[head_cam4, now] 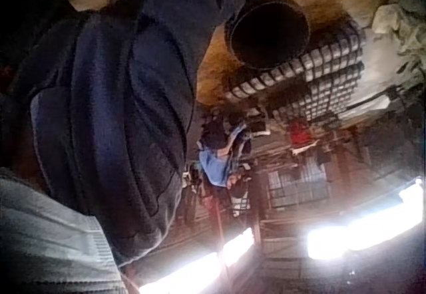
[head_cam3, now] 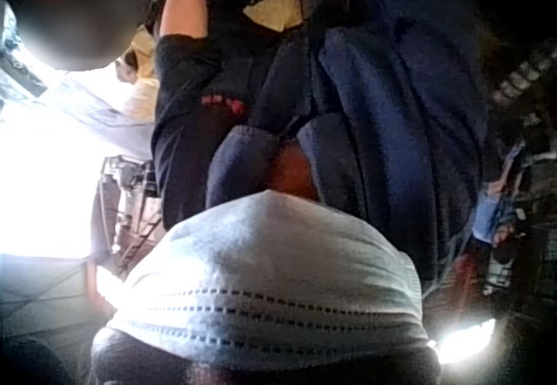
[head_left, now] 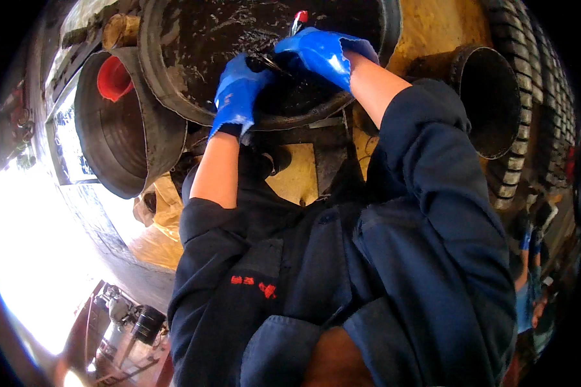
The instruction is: The person cleans dark metal rings by dipping them into a barrel of liquid and scrubbing them with a brush, then moves the rings between different barrels and places some on the floor.
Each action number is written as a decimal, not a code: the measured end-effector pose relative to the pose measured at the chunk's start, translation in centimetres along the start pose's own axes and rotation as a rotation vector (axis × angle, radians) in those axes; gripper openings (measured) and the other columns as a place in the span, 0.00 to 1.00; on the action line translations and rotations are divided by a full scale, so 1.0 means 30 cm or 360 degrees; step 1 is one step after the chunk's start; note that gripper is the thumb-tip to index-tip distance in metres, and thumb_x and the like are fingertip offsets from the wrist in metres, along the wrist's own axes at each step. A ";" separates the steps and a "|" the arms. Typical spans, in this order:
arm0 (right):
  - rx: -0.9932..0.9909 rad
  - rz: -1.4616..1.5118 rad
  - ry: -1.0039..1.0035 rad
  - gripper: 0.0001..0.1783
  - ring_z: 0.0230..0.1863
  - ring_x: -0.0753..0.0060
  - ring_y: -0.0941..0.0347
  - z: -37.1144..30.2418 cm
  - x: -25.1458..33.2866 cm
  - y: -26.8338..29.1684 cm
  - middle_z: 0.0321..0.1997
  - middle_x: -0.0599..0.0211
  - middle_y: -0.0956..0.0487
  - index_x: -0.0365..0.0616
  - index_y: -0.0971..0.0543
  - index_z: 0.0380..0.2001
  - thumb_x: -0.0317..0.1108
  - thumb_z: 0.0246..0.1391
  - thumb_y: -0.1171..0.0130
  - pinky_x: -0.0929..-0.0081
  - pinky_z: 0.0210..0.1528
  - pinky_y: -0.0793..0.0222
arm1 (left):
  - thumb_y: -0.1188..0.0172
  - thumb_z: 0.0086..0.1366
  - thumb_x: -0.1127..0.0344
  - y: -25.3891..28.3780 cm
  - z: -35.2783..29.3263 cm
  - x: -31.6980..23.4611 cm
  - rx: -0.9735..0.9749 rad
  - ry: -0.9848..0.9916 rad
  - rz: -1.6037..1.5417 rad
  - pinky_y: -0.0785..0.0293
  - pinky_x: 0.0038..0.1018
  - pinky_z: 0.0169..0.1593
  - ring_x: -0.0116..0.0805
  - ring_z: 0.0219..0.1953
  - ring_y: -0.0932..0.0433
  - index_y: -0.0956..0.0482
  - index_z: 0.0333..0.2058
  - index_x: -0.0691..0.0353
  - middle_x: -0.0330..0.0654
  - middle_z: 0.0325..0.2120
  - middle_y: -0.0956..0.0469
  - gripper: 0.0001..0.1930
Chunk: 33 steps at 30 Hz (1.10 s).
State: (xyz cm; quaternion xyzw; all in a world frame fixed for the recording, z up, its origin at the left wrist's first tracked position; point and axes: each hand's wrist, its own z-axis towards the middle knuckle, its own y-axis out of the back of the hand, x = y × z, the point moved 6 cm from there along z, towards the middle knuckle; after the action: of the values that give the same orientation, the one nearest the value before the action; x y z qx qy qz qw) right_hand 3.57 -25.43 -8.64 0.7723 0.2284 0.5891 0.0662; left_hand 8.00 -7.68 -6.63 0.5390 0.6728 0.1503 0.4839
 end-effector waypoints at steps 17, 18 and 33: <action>0.0127 0.0332 -0.0412 0.29 0.45 0.59 0.20 -0.074 0.114 -0.043 0.43 0.53 0.15 0.39 0.15 0.46 0.56 0.56 0.36 0.68 0.51 0.28 | 0.48 0.75 0.63 0.024 -0.075 0.064 0.0153 0.0157 -0.0805 0.32 0.29 0.63 0.40 0.60 0.27 0.24 0.63 0.54 0.45 0.59 0.24 0.20; 0.0184 0.0256 -0.0416 0.32 0.46 0.57 0.19 -0.070 0.114 -0.043 0.44 0.51 0.15 0.39 0.16 0.47 0.59 0.55 0.36 0.66 0.53 0.27 | 0.48 0.75 0.64 0.021 -0.065 0.075 0.0152 0.0108 -0.0812 0.32 0.29 0.63 0.40 0.59 0.27 0.24 0.63 0.54 0.45 0.58 0.23 0.20; -0.0333 -0.0160 -0.0428 0.20 0.33 0.54 0.20 0.049 0.039 0.186 0.31 0.53 0.16 0.42 0.16 0.39 0.48 0.52 0.34 0.61 0.39 0.25 | 0.47 0.74 0.67 -0.048 -0.048 -0.049 0.0319 -0.0076 -0.0713 0.28 0.27 0.58 0.36 0.50 0.20 0.17 0.56 0.58 0.42 0.48 0.16 0.16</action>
State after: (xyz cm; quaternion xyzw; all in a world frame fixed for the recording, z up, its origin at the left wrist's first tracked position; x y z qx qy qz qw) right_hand 6.72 -29.64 -5.98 0.8207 0.1931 0.4969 0.2056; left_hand 5.93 -9.05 -6.26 0.4252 0.7754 -0.0412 0.4650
